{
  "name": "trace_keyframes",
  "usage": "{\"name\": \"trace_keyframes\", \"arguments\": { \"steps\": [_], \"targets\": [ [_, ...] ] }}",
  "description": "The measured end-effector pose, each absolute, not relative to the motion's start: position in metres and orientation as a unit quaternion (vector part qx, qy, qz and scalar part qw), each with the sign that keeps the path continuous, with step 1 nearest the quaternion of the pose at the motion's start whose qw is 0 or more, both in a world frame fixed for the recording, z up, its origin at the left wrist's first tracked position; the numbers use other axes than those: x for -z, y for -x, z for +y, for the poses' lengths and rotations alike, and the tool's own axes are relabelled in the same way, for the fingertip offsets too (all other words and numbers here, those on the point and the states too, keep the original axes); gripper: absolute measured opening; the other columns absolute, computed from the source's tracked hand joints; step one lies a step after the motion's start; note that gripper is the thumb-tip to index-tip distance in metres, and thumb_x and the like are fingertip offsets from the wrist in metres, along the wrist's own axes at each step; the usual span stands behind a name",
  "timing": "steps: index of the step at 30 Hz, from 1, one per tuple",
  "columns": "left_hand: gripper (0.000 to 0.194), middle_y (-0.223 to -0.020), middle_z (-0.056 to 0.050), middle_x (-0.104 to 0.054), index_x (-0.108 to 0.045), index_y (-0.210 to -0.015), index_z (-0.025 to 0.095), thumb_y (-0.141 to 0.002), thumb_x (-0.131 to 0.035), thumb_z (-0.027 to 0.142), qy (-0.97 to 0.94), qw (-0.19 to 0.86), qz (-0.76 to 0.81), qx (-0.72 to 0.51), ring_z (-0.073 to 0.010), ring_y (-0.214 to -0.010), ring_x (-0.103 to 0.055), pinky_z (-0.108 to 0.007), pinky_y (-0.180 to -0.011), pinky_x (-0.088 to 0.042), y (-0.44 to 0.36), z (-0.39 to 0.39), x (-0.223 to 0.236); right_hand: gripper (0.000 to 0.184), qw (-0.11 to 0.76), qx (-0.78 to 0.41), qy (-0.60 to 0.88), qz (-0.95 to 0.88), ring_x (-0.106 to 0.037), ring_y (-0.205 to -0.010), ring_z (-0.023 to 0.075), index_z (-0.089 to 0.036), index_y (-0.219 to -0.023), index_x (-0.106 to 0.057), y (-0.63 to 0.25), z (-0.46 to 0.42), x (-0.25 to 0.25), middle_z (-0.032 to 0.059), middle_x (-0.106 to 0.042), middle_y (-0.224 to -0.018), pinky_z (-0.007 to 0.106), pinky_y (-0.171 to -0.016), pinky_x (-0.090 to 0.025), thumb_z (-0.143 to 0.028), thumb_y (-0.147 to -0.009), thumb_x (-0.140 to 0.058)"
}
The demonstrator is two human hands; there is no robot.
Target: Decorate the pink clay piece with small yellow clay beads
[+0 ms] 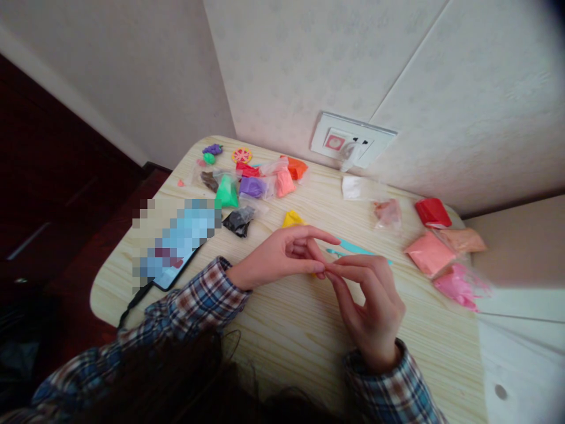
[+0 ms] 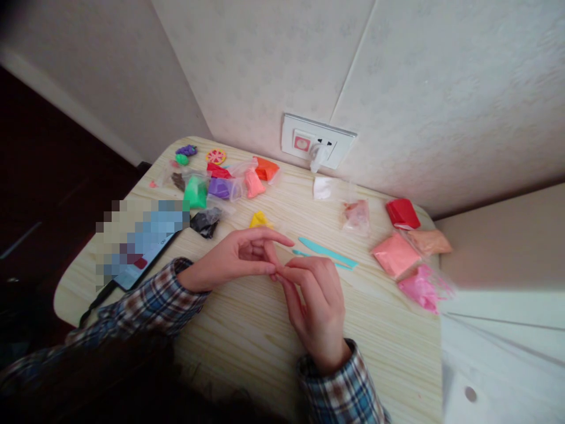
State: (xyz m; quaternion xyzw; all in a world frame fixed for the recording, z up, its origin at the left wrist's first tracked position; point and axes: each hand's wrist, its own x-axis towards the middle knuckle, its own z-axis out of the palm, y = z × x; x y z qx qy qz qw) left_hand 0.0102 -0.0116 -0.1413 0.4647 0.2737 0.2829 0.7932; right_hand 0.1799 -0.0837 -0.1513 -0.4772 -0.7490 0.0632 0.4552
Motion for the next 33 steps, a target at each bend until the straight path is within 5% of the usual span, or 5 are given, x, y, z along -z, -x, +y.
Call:
{"name": "trace_keyframes", "arguments": {
  "steps": [20,33],
  "targets": [
    [0.017,-0.079,0.0,-0.061,-0.068,-0.097,0.013,-0.082,-0.07,0.02,-0.497,0.772,0.268,-0.291,-0.0095,-0.071,-0.061,-0.023,-0.072,-0.05,-0.011,-0.011,0.142,0.011,0.438,-0.122,0.518,-0.725,-0.062,-0.08,0.0188,-0.024,-0.092,-0.058,-0.181,-0.082,0.156,0.0011,-0.066,-0.084,0.034,-0.072,-0.049,-0.013,-0.092,-0.056],
    [0.011,-0.085,-0.002,-0.066,-0.071,-0.093,0.014,-0.084,-0.067,0.019,-0.522,0.743,0.289,-0.304,-0.012,-0.076,-0.061,-0.027,-0.075,-0.053,-0.01,-0.009,0.139,0.006,0.543,-0.231,0.578,-0.564,-0.061,-0.074,0.0144,-0.021,-0.088,-0.063,-0.187,-0.078,0.161,-0.0003,-0.063,-0.079,0.028,-0.068,-0.048,-0.023,-0.093,-0.059]
  ]
}}
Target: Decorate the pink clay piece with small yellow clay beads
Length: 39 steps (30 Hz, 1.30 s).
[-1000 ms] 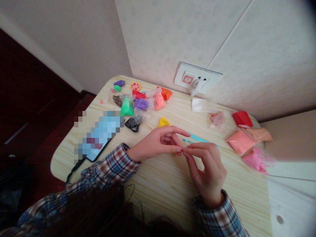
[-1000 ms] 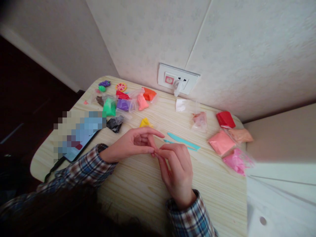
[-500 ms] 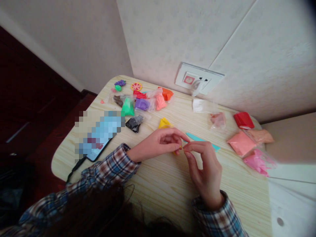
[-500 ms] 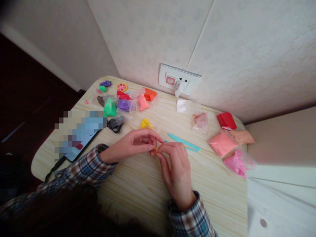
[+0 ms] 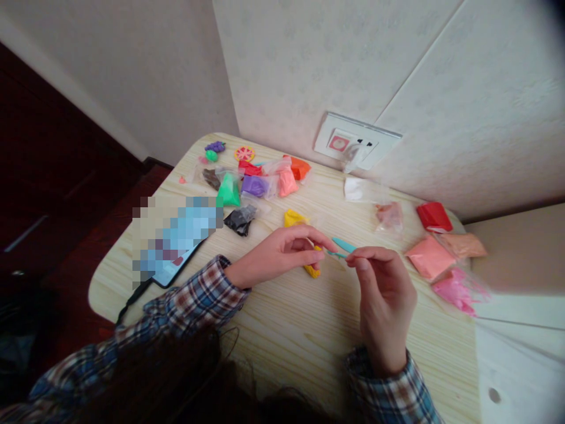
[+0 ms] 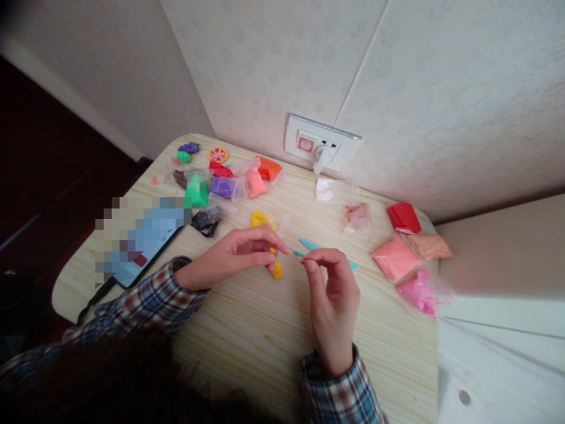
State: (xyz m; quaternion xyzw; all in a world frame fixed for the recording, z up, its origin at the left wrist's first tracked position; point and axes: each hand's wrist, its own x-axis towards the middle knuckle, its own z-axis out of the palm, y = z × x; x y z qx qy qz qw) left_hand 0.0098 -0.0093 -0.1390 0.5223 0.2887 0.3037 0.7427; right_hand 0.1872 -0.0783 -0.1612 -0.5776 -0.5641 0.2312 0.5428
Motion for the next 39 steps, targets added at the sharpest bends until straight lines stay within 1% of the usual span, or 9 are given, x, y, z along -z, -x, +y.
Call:
{"name": "trace_keyframes", "arguments": {
  "steps": [6,12,19,25,27,31,34,37,39],
  "targets": [
    [0.006,-0.079,-0.002,-0.067,-0.073,-0.081,0.012,-0.082,-0.07,0.017,-0.53,0.739,0.291,-0.298,-0.0115,-0.074,-0.061,-0.025,-0.073,-0.053,-0.0099,-0.0078,0.1365,0.012,0.596,-0.292,0.555,-0.501,-0.056,-0.069,0.0124,-0.02,-0.083,-0.061,-0.1895,-0.0762,0.1607,-0.0025,-0.059,-0.074,0.027,-0.067,-0.044,-0.028,-0.091,-0.064],
    [0.018,-0.069,-0.001,-0.067,-0.072,-0.079,0.011,-0.081,-0.075,0.029,-0.504,0.76,0.294,-0.285,-0.0113,-0.067,-0.063,-0.026,-0.071,-0.054,-0.0095,-0.0069,0.139,0.011,0.593,-0.353,0.548,-0.472,-0.054,-0.067,0.0119,-0.02,-0.083,-0.063,-0.1902,-0.0753,0.1607,-0.0021,-0.057,-0.073,0.026,-0.064,-0.042,-0.028,-0.09,-0.064],
    [0.009,-0.071,-0.002,-0.071,-0.073,-0.084,0.01,-0.081,-0.072,0.019,-0.48,0.775,0.293,-0.288,-0.0117,-0.069,-0.068,-0.026,-0.073,-0.056,-0.0097,-0.007,0.141,0.018,0.6,-0.387,0.544,-0.441,-0.051,-0.069,0.0128,-0.02,-0.08,-0.063,-0.1879,-0.0762,0.1598,-0.002,-0.055,-0.072,0.028,-0.067,-0.04,-0.034,-0.092,-0.062],
    [0.002,-0.068,-0.001,-0.072,-0.073,-0.076,0.01,-0.077,-0.071,0.012,-0.454,0.795,0.295,-0.275,-0.0106,-0.066,-0.068,-0.024,-0.071,-0.057,-0.011,-0.009,0.1377,0.023,0.605,-0.417,0.532,-0.421,-0.05,-0.068,0.0139,-0.021,-0.075,-0.061,-0.1881,-0.0767,0.1594,-0.0026,-0.053,-0.069,0.029,-0.068,-0.038,-0.038,-0.089,-0.066],
    [0.001,-0.067,-0.001,-0.073,-0.072,-0.075,0.01,-0.075,-0.073,0.01,-0.456,0.793,0.3,-0.272,-0.0102,-0.065,-0.068,-0.024,-0.072,-0.057,-0.0109,-0.0096,0.1375,0.023,0.606,-0.424,0.528,-0.418,-0.049,-0.068,0.0137,-0.022,-0.074,-0.061,-0.188,-0.0766,0.1592,-0.0029,-0.053,-0.069,0.029,-0.068,-0.038,-0.038,-0.088,-0.067],
    [0.011,-0.069,0.0,-0.075,-0.072,-0.079,0.011,-0.07,-0.077,0.006,-0.455,0.794,0.3,-0.27,-0.0107,-0.068,-0.07,-0.024,-0.073,-0.056,-0.0102,-0.0103,0.1393,0.018,0.602,-0.435,0.526,-0.414,-0.05,-0.069,0.0127,-0.022,-0.077,-0.063,-0.1872,-0.076,0.1602,-0.0033,-0.055,-0.07,0.028,-0.067,-0.038,-0.035,-0.087,-0.069],
    [0.014,-0.073,-0.002,-0.077,-0.072,-0.085,0.012,-0.072,-0.075,0.007,-0.454,0.799,0.291,-0.266,-0.0118,-0.072,-0.072,-0.024,-0.075,-0.057,-0.0104,-0.0104,0.1405,0.012,0.593,-0.444,0.53,-0.412,-0.051,-0.07,0.0123,-0.022,-0.081,-0.065,-0.1876,-0.0759,0.162,-0.0033,-0.058,-0.074,0.027,-0.067,-0.039,-0.032,-0.085,-0.072],
    [0.01,-0.074,-0.002,-0.077,-0.072,-0.085,0.012,-0.075,-0.073,0.009,-0.458,0.795,0.291,-0.273,-0.0123,-0.073,-0.073,-0.025,-0.075,-0.057,-0.0113,-0.0107,0.1401,0.01,0.583,-0.45,0.532,-0.417,-0.052,-0.07,0.0121,-0.023,-0.082,-0.067,-0.189,-0.077,0.1631,-0.0034,-0.06,-0.075,0.026,-0.067,-0.039,-0.031,-0.086,-0.071],
    [0.006,-0.073,-0.002,-0.076,-0.073,-0.083,0.011,-0.078,-0.071,0.011,-0.469,0.784,0.297,-0.28,-0.0118,-0.07,-0.071,-0.024,-0.071,-0.057,-0.0118,-0.0112,0.1392,0.01,0.578,-0.451,0.532,-0.423,-0.052,-0.071,0.0122,-0.022,-0.082,-0.068,-0.1898,-0.0781,0.1631,-0.0031,-0.061,-0.075,0.027,-0.068,-0.039,-0.031,-0.087,-0.07]
  ]
}}
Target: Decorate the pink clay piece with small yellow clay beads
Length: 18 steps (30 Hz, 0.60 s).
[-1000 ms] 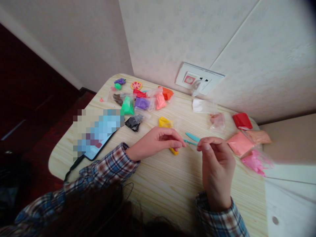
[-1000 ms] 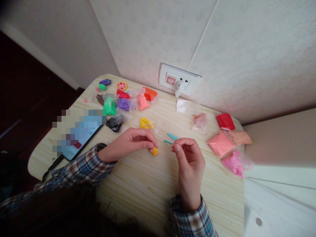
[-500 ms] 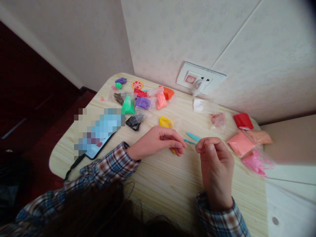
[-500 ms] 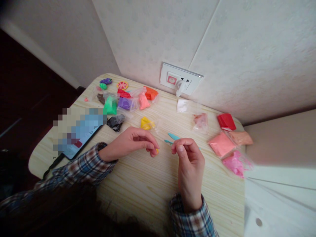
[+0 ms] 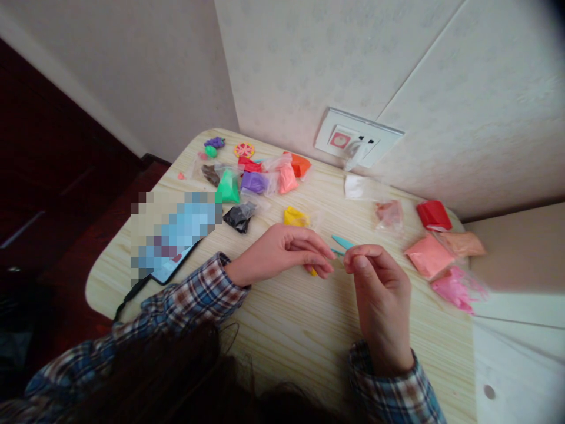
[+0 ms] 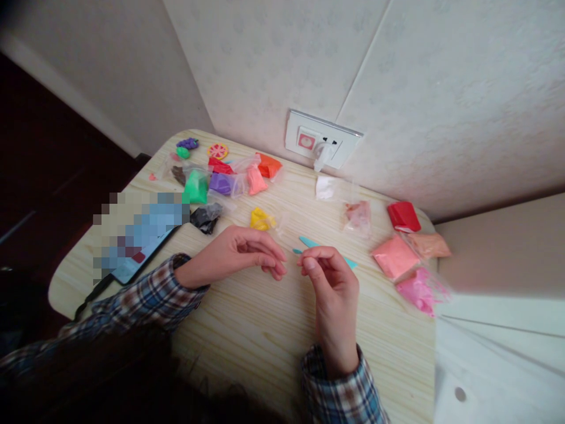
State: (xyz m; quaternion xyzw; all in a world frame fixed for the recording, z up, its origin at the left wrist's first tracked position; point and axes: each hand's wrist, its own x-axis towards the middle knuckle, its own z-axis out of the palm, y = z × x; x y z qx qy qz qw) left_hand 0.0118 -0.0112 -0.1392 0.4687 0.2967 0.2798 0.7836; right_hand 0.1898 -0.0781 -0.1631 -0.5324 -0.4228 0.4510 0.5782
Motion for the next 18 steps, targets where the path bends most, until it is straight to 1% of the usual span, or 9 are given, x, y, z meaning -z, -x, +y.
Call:
{"name": "trace_keyframes", "arguments": {
  "steps": [4,8,10,13,18],
  "targets": [
    [0.006,-0.071,0.0,-0.072,-0.074,-0.078,0.011,-0.08,-0.069,0.011,-0.556,0.71,0.322,-0.29,-0.0077,-0.059,-0.062,-0.02,-0.062,-0.052,-0.012,-0.012,0.138,0.017,0.577,-0.455,0.523,-0.431,-0.051,-0.072,0.0134,-0.022,-0.079,-0.067,-0.19,-0.08,0.162,-0.0025,-0.06,-0.073,0.028,-0.07,-0.039,-0.034,-0.09,-0.066],
    [0.01,-0.077,-0.003,-0.073,-0.077,-0.079,0.013,-0.084,-0.068,0.014,-0.666,0.602,0.332,-0.29,-0.0108,-0.072,-0.064,-0.022,-0.071,-0.05,-0.01,-0.011,0.139,0.022,0.583,-0.46,0.513,-0.431,-0.051,-0.073,0.0136,-0.022,-0.075,-0.064,-0.189,-0.08,0.162,-0.0029,-0.058,-0.073,0.028,-0.072,-0.038,-0.037,-0.091,-0.063],
    [0.01,-0.079,-0.003,-0.072,-0.078,-0.082,0.013,-0.086,-0.068,0.015,-0.711,0.547,0.328,-0.295,-0.0117,-0.075,-0.064,-0.022,-0.073,-0.048,-0.01,-0.011,0.14,0.023,0.583,-0.464,0.51,-0.43,-0.05,-0.073,0.0134,-0.022,-0.075,-0.062,-0.188,-0.08,0.162,-0.0032,-0.057,-0.072,0.028,-0.073,-0.038,-0.037,-0.092,-0.063],
    [0.01,-0.078,-0.003,-0.067,-0.078,-0.089,0.012,-0.085,-0.07,0.018,-0.766,0.472,0.324,-0.293,-0.0122,-0.075,-0.06,-0.023,-0.07,-0.047,-0.01,-0.012,0.144,0.023,0.579,-0.471,0.51,-0.428,-0.05,-0.073,0.0129,-0.022,-0.075,-0.062,-0.188,-0.079,0.162,-0.0035,-0.056,-0.073,0.028,-0.073,-0.038,-0.036,-0.092,-0.062],
    [0.023,-0.089,-0.005,-0.063,-0.073,-0.104,0.01,-0.083,-0.073,0.02,-0.828,0.401,0.289,-0.266,-0.014,-0.08,-0.058,-0.024,-0.072,-0.05,-0.01,-0.016,0.152,0.022,0.568,-0.479,0.515,-0.428,-0.05,-0.073,0.0126,-0.022,-0.075,-0.062,-0.187,-0.08,0.162,-0.0037,-0.057,-0.073,0.027,-0.073,-0.038,-0.035,-0.093,-0.062]
  ]
}}
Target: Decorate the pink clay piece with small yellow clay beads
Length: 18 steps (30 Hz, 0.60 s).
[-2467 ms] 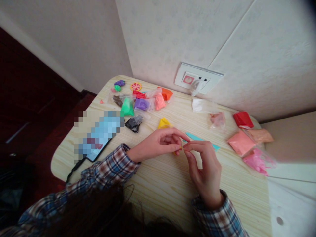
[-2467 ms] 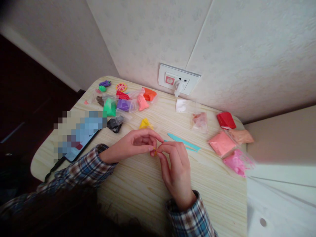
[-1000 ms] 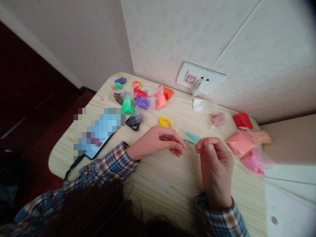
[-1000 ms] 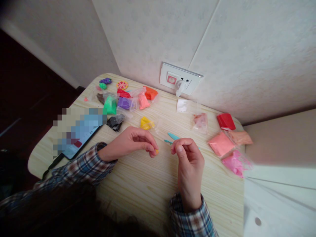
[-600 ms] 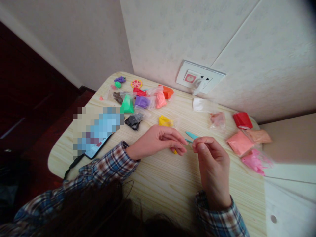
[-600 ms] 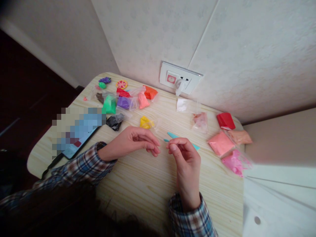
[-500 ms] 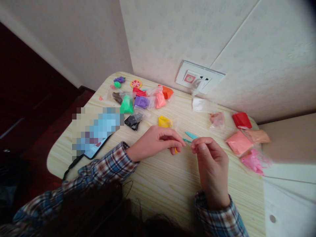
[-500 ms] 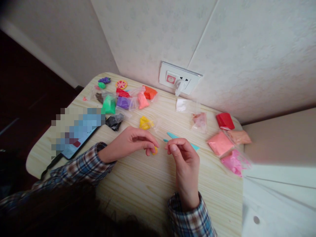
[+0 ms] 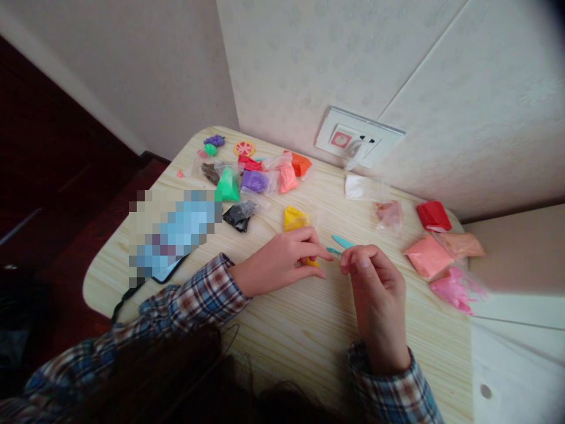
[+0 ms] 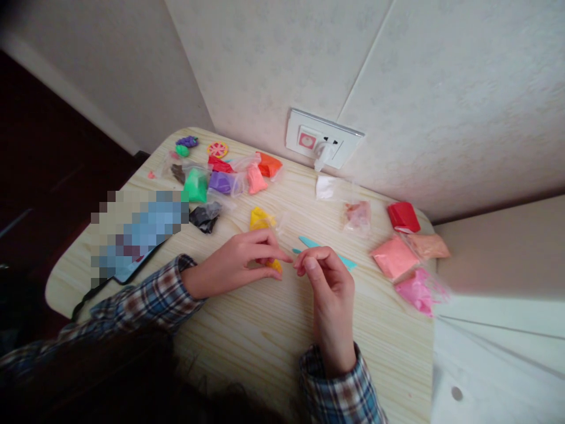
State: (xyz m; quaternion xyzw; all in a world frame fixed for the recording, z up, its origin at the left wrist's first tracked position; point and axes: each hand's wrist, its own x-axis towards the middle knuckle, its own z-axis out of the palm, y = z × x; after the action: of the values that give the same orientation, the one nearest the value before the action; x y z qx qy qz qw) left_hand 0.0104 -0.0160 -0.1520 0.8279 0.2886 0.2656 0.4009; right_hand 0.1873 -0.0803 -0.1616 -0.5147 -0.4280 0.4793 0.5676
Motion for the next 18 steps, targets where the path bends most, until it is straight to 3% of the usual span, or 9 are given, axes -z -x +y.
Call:
{"name": "trace_keyframes", "arguments": {
  "steps": [7,14,18],
  "targets": [
    [0.028,-0.094,-0.007,-0.062,-0.069,-0.112,0.01,-0.085,-0.069,0.017,-0.871,0.359,0.258,-0.214,-0.0185,-0.091,-0.06,-0.029,-0.08,-0.052,-0.0101,-0.0167,0.1581,0.021,0.564,-0.475,0.521,-0.431,-0.051,-0.073,0.013,-0.022,-0.075,-0.062,-0.1875,-0.0789,0.1609,-0.0034,-0.057,-0.073,0.028,-0.073,-0.039,-0.034,-0.092,-0.063],
    [0.026,-0.09,-0.004,-0.058,-0.071,-0.105,0.01,-0.08,-0.075,0.018,-0.849,0.414,0.27,-0.187,-0.0139,-0.078,-0.056,-0.024,-0.07,-0.048,-0.0064,-0.0117,0.152,0.018,0.558,-0.471,0.529,-0.432,-0.052,-0.072,0.0136,-0.022,-0.077,-0.063,-0.1893,-0.079,0.1611,-0.0032,-0.058,-0.073,0.029,-0.071,-0.039,-0.034,-0.09,-0.066],
    [0.028,-0.087,-0.001,-0.055,-0.071,-0.105,0.011,-0.078,-0.076,0.011,-0.826,0.454,0.288,-0.17,-0.0112,-0.072,-0.054,-0.023,-0.066,-0.047,-0.0041,-0.0075,0.1489,0.018,0.551,-0.475,0.534,-0.431,-0.052,-0.072,0.0134,-0.022,-0.077,-0.063,-0.1891,-0.0793,0.1609,-0.0033,-0.058,-0.073,0.028,-0.07,-0.039,-0.034,-0.09,-0.066]
  ]
}}
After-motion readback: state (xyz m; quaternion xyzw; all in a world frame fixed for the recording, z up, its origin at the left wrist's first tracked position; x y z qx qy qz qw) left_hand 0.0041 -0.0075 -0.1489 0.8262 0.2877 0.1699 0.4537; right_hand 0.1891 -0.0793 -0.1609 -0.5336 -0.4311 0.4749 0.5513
